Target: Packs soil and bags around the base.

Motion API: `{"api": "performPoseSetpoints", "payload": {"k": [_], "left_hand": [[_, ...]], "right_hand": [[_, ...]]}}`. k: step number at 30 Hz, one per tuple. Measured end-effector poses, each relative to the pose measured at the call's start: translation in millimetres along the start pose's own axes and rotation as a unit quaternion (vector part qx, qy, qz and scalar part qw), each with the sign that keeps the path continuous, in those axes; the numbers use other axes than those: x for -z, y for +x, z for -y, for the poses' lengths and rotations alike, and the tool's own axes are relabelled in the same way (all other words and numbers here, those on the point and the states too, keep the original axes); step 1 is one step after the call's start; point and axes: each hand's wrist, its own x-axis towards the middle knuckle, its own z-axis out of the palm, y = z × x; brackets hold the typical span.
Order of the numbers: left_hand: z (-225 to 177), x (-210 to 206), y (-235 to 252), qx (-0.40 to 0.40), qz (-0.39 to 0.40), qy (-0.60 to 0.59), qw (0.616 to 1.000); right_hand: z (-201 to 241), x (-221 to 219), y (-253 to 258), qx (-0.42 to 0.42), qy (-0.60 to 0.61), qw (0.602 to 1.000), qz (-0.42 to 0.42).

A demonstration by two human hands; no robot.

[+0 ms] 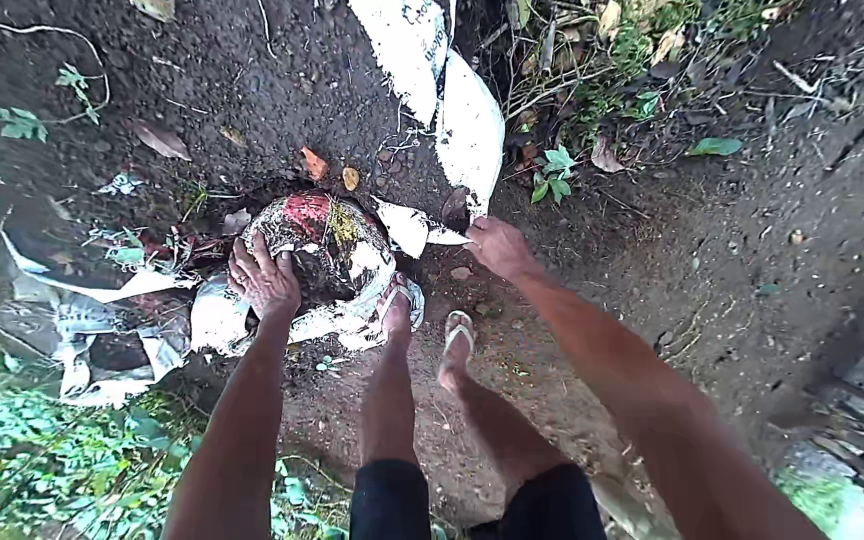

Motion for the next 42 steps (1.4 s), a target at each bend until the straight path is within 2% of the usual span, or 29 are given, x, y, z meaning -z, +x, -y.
{"api": "performPoseSetpoints", "payload": {"k": [2,6,9,12,15,16,18,21,23,26,29,32,37,40,42], "left_hand": [[2,0,2,-0.009,-0.008,-0.006,1.000],[5,-5,0,-0.012,-0.019,-0.008,1.000],[5,-5,-1,-0.014,-0.022,-0.008,1.000],[1,6,-2,0.002,-0.004,-0.054,0.999],[-49,43,-22,0.004,-0.017,-0.153,0.988],[-78,53,-33,-0.033,-0.024,-0.176,0.984],[-137,53,-52,-0.159,0.023,-0.200,0.967],[-200,4,-51,-0.345,0.131,-0.114,0.922],[-215,-23,-45,-0.395,0.146,-0.034,0.906],[-211,-33,-48,-0.384,0.153,0.051,0.909],[-209,-32,-51,-0.393,0.136,0.092,0.905],[-213,-33,-46,-0.401,0.123,0.083,0.904],[-219,-33,-39,-0.384,0.106,0.114,0.910],[-223,-32,-40,-0.365,0.108,0.119,0.917],[-225,-32,-45,-0.346,0.109,0.109,0.925]], "right_hand": [[-6,2,-9,0.028,0.000,0.999,-0.024],[9,-23,-23,0.027,-0.009,0.995,-0.094],[-1,-24,-24,0.108,-0.060,0.987,-0.105],[-16,3,-4,0.202,-0.086,0.974,-0.047],[-24,26,15,0.253,-0.116,0.959,0.057],[-27,33,25,0.265,-0.140,0.950,0.089],[-31,44,43,0.283,-0.199,0.930,0.126],[-28,56,57,0.275,-0.281,0.915,0.095],[-28,70,52,0.238,-0.321,0.912,0.093],[-47,76,31,0.244,-0.327,0.907,0.103],[-56,71,19,0.281,-0.298,0.912,0.037],[-43,71,25,0.321,-0.268,0.909,-0.011],[-40,79,42,0.403,-0.273,0.872,0.057],[-53,85,45,0.382,-0.256,0.880,0.119],[-60,87,43,0.360,-0.229,0.900,0.093]]}}
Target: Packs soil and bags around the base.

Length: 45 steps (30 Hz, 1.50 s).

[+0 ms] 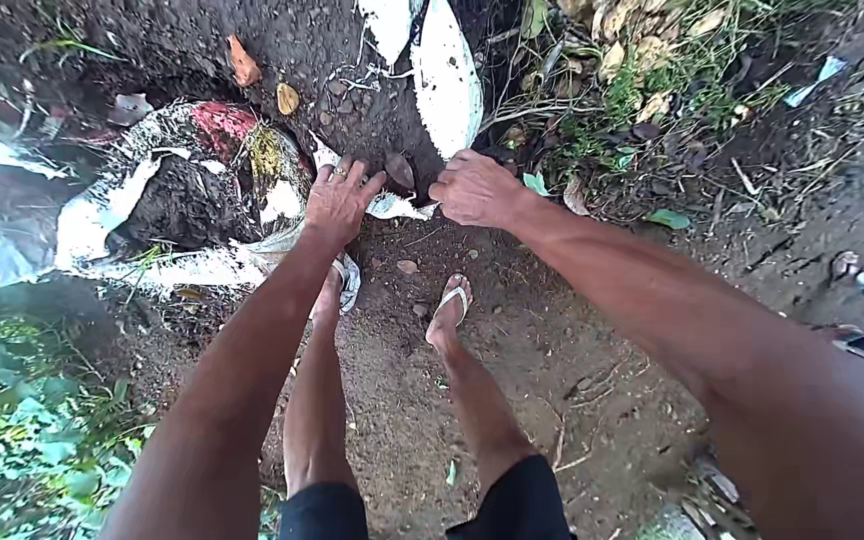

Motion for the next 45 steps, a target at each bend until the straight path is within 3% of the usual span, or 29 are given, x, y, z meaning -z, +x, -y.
{"api": "performPoseSetpoints", "payload": {"k": [3,7,13,15,18,21,24,27,30,34,37,40,45], "left_hand": [[0,0,-14,0.047,0.008,-0.021,0.999],[4,-6,-36,0.134,-0.081,-0.120,0.980],[-15,-8,-34,0.357,-0.208,-0.339,0.845],[-20,-3,-32,0.400,-0.235,-0.395,0.793],[-22,6,-31,0.433,-0.250,-0.442,0.745],[-16,13,-26,0.421,-0.189,-0.440,0.771],[-22,16,-13,0.419,-0.125,-0.366,0.821],[-37,14,5,0.441,-0.085,-0.296,0.843],[-40,19,19,0.492,-0.077,-0.327,0.803],[-28,27,29,0.564,-0.075,-0.392,0.723],[-26,21,29,0.576,-0.108,-0.397,0.706],[-29,14,31,0.577,-0.131,-0.369,0.717],[-31,5,34,0.563,-0.140,-0.329,0.746]], "right_hand": [[-1,-7,-9,-0.039,0.020,0.997,-0.069],[1,-26,-22,-0.067,0.028,0.988,-0.135],[-11,-38,-27,-0.140,0.089,0.979,-0.120],[-8,-25,-19,-0.229,0.170,0.950,-0.128],[0,-2,6,-0.386,0.226,0.873,-0.196],[-7,8,37,-0.477,0.214,0.826,-0.210],[-12,15,57,-0.501,0.239,0.816,-0.162],[-22,25,46,-0.513,0.267,0.802,-0.148],[-34,33,35,-0.540,0.321,0.763,-0.152],[-29,30,57,-0.600,0.424,0.647,-0.203],[-22,22,69,-0.626,0.446,0.585,-0.260],[-25,7,71,-0.612,0.411,0.612,-0.286],[-38,-18,61,-0.503,0.418,0.668,-0.355]]}}
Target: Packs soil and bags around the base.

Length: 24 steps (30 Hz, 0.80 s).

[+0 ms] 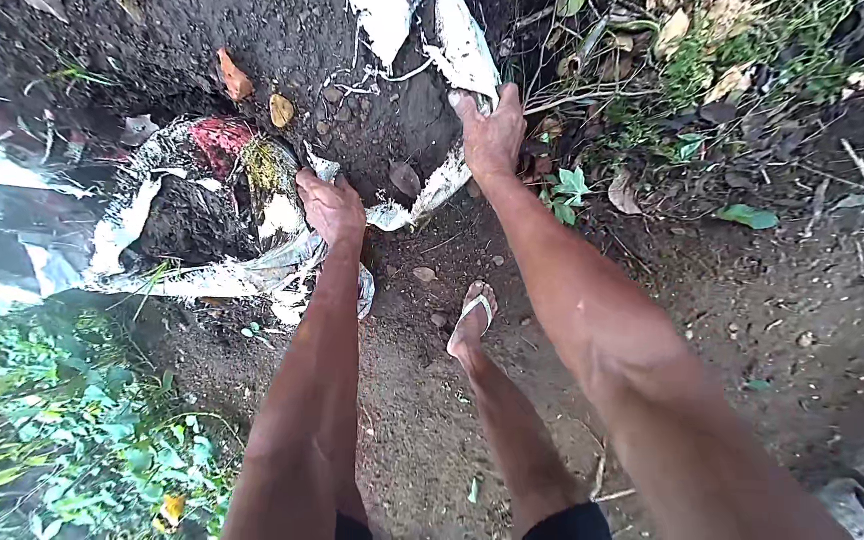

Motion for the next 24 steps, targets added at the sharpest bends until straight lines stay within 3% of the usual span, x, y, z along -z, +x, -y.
{"api": "performPoseSetpoints", "payload": {"k": [6,13,15,16,17,18,19,24], "left_hand": [[30,-14,9,-0.059,-0.003,-0.141,0.988],[46,6,5,-0.166,-0.017,-0.016,0.986],[40,4,-6,-0.157,-0.027,-0.019,0.987],[28,16,-15,-0.111,0.036,0.002,0.993],[10,37,-19,-0.039,0.164,0.038,0.985],[27,16,-20,-0.089,0.055,-0.019,0.994],[39,5,-18,-0.120,0.010,-0.042,0.992],[57,14,-21,-0.134,0.126,0.007,0.983]], "right_hand": [[-27,-5,24,0.064,0.125,0.989,0.042],[-26,1,-2,0.123,0.107,0.987,-0.005],[-31,2,-7,0.146,0.099,0.984,-0.019],[-34,2,-9,0.152,0.094,0.984,-0.020],[-34,1,-10,0.156,0.087,0.984,-0.015],[-34,1,-11,0.151,0.073,0.986,0.002],[-33,3,-13,0.140,0.051,0.989,0.023],[-43,26,-32,0.019,-0.042,0.992,0.122]]}}
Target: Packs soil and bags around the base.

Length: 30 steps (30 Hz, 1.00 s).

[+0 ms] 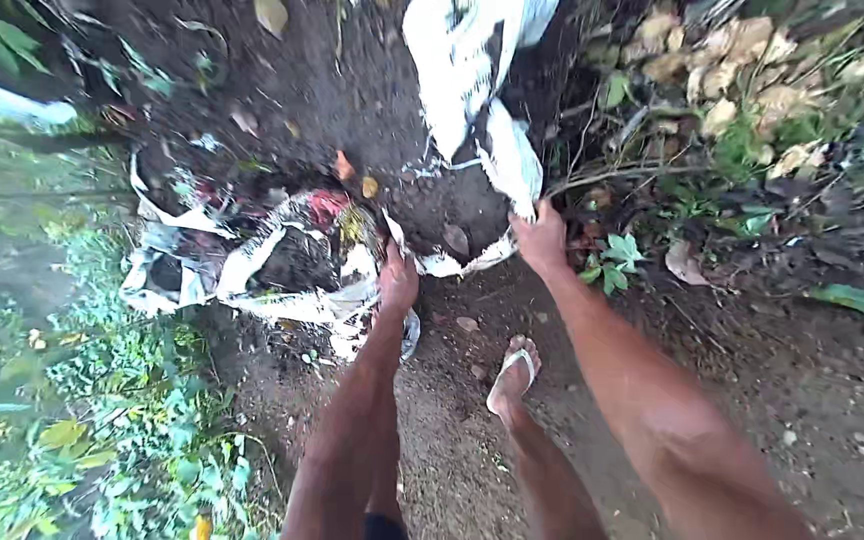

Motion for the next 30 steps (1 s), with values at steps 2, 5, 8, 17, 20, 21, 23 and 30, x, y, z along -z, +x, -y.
{"api": "performPoseSetpoints", "payload": {"k": [2,5,8,17,20,21,23,30], "left_hand": [[13,9,-18,-0.036,0.067,0.006,0.997],[33,32,-64,-0.044,0.106,0.010,0.993],[57,74,-122,0.003,0.107,-0.031,0.994],[193,188,-264,0.169,0.160,-0.044,0.971],[199,216,-286,0.179,0.190,-0.023,0.965],[200,221,-287,0.180,0.195,-0.026,0.964],[199,232,-280,0.178,0.200,-0.038,0.963],[149,325,-211,0.080,0.199,-0.055,0.975]], "right_hand": [[-17,7,-31,-0.044,-0.014,0.998,0.053],[-34,30,-97,-0.078,-0.017,0.991,0.104],[-57,62,-177,-0.107,-0.081,0.985,0.106],[-105,158,-344,-0.266,-0.103,0.955,0.086],[-100,174,-365,-0.250,-0.022,0.963,0.095],[-95,176,-369,-0.250,0.009,0.964,0.091],[-76,178,-377,-0.248,0.060,0.965,0.064],[6,175,-461,-0.307,-0.002,0.950,0.062]]}}
